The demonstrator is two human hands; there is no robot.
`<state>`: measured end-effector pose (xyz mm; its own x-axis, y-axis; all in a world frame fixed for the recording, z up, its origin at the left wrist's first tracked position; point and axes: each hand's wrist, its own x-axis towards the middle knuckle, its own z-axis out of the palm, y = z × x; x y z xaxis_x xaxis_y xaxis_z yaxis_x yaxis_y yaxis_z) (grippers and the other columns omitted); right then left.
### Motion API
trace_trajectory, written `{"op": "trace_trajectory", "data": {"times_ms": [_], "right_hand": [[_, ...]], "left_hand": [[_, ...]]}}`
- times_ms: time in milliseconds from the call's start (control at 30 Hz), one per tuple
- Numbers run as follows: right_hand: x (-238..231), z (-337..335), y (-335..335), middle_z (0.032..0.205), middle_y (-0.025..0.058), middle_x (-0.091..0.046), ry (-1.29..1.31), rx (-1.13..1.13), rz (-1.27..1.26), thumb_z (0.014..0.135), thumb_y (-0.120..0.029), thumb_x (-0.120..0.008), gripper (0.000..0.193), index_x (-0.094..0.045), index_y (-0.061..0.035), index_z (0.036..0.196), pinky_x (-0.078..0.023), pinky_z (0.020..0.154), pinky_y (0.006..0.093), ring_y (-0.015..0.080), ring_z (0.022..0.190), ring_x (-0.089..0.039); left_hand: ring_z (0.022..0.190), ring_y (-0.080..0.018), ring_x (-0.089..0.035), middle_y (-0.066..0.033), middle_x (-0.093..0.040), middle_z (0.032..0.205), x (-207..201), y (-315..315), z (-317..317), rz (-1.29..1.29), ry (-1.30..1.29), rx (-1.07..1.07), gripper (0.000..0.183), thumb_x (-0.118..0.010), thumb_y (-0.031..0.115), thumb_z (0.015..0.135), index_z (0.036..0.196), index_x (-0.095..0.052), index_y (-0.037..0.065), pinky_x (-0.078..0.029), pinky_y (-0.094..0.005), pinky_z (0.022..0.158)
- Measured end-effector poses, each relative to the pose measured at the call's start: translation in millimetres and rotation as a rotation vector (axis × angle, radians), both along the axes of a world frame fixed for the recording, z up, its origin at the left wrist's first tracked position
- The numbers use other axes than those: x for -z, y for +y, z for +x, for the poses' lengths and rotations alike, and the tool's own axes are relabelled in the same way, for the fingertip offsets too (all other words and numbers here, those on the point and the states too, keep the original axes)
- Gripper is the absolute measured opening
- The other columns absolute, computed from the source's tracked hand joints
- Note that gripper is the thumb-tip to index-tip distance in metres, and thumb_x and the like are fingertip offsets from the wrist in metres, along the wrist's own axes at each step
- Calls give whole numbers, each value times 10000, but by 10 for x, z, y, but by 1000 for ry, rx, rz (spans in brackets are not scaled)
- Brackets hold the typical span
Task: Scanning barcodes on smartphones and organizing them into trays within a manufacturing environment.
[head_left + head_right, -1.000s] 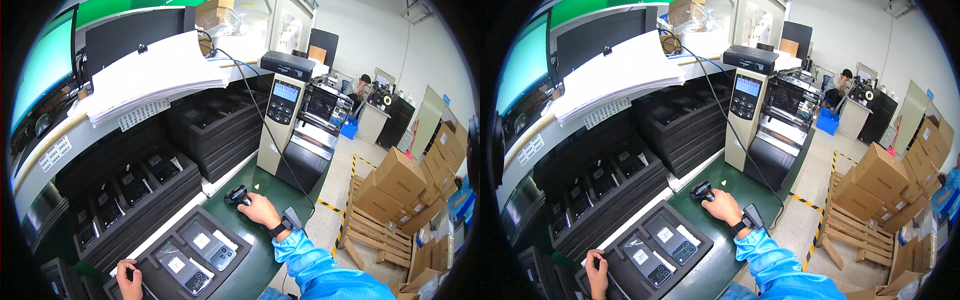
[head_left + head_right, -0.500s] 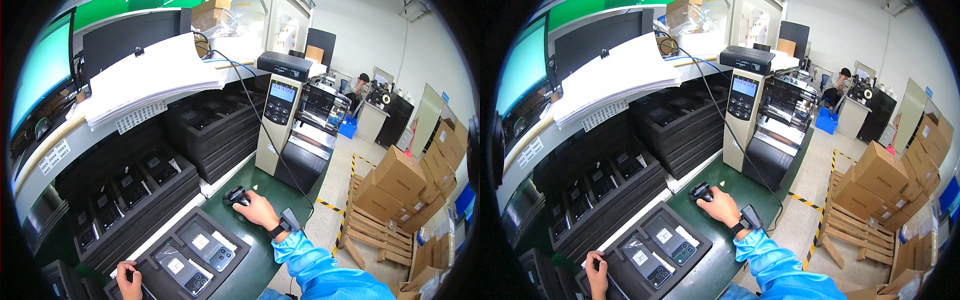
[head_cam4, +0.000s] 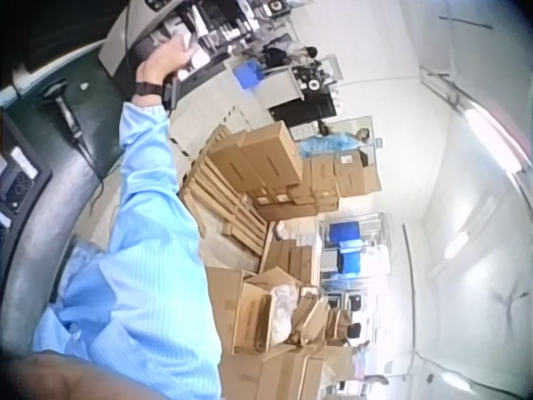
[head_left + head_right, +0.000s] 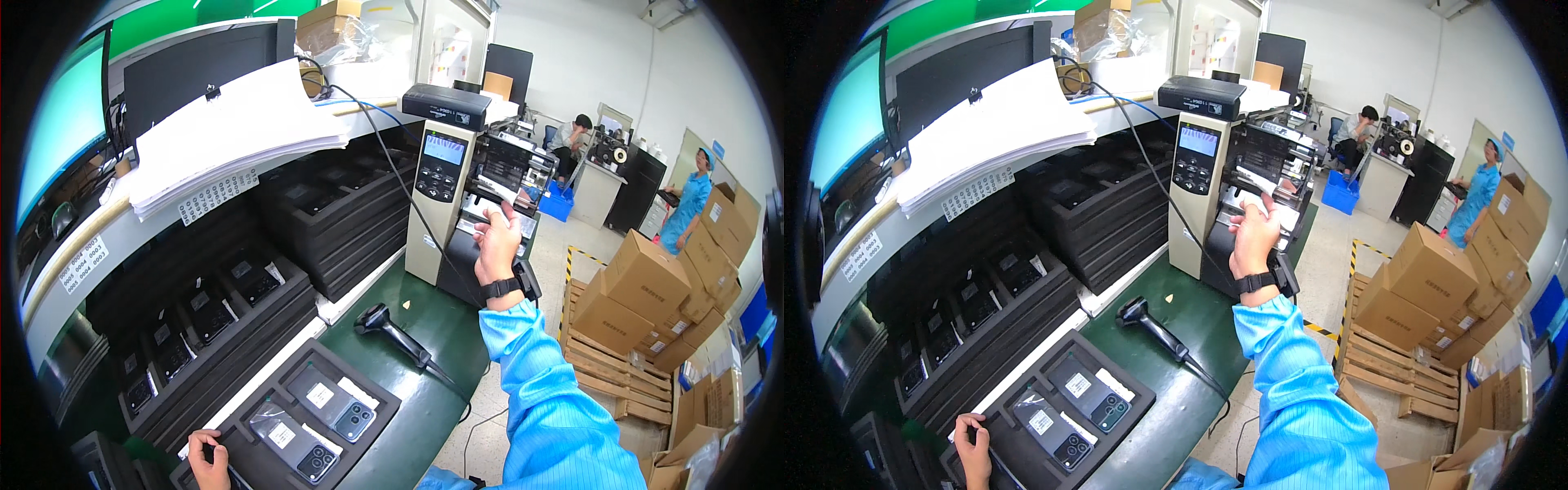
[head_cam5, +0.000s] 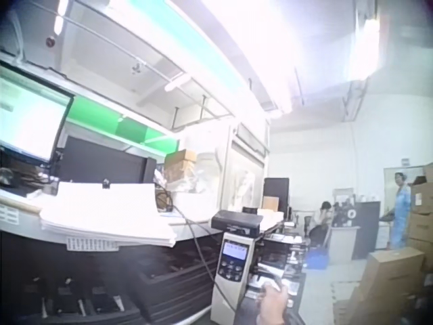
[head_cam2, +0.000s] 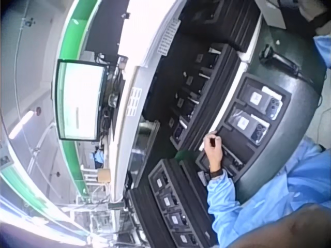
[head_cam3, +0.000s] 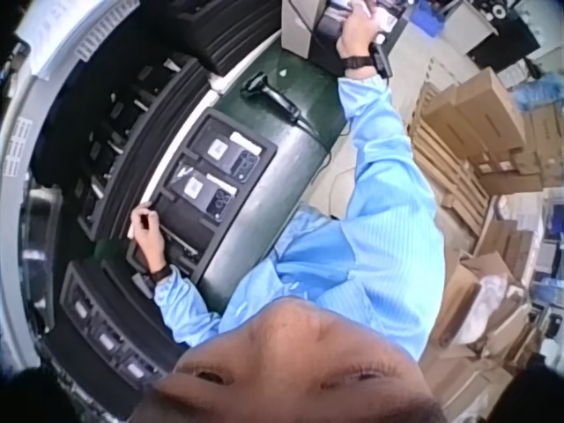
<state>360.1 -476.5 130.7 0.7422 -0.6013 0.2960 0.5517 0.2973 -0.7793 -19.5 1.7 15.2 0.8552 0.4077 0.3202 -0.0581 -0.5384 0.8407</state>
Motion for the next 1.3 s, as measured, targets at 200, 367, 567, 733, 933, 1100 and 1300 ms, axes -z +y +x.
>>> {"op": "trace_trajectory", "data": {"times_ms": [200, 367, 567, 733, 933, 1100, 1300], "right_hand": [[-78, 95, 50, 931, 111, -657, 54, 41, 109, 925, -86, -653, 491, -401, -41, 1344, -468, 445, 270, 148, 559, -597], [-91, 107, 37, 929, 104, -668, -20, 86, 12, 931, -90, -656, 485, -424, -44, 1355, -464, 438, 254, 132, 555, -598], [-99, 173, -126, 823, 8, -611, -2, 70, -121, 992, -191, -679, 149, -589, -82, 943, -464, 483, 235, 81, 595, -583], [-149, 85, -89, 906, 3, -689, -27, -132, 61, 992, -234, -684, 165, -671, -81, 1051, -474, 515, 233, 95, 721, -661], [-176, 25, 60, 918, 14, -704, 10, -352, 153, 948, -287, -741, 246, -687, -93, 1089, -462, 526, 247, 100, 704, -649], [-241, 149, 188, 845, 31, -702, 90, -188, -2, 902, -256, -775, 249, -711, -50, 1028, -442, 465, 244, 97, 584, -604], [-196, 406, -16, 631, 36, -651, 76, 113, -205, 858, -181, -746, 245, -671, -19, 691, -416, 435, 308, 113, 486, -566]], "left_hand": [[1021, -207, -566, -114, -624, 1087, 26, 14, 26, 11, -3, 3, 91, -595, 51, 902, 956, -527, 25, -431, -333, 953], [983, -191, -552, -107, -601, 992, 39, 19, 57, 8, -28, -14, 104, -577, 47, 842, 887, -485, 30, -405, -321, 948], [1055, -218, -580, -122, -644, 1164, 32, 88, -4, 76, 61, 39, 70, -613, 48, 973, 1022, -571, 22, -453, -340, 963], [1057, -222, -579, -115, -642, 1151, 72, 116, -48, 75, 47, 47, 79, -625, 61, 977, 1020, -569, 26, -451, -348, 971], [1044, -209, -580, -107, -642, 1142, 85, 127, -24, 72, 38, 51, 70, -618, 51, 980, 1021, -570, 22, -457, -333, 953], [1019, -198, -579, -103, -640, 1135, 103, 148, -25, 56, 44, 43, 73, -614, 46, 982, 1035, -566, 28, -462, -323, 932], [1028, -214, -582, -116, -645, 1132, 102, 135, -30, 72, 48, 46, 66, -611, 43, 980, 1013, -558, 21, -458, -332, 939]]}}
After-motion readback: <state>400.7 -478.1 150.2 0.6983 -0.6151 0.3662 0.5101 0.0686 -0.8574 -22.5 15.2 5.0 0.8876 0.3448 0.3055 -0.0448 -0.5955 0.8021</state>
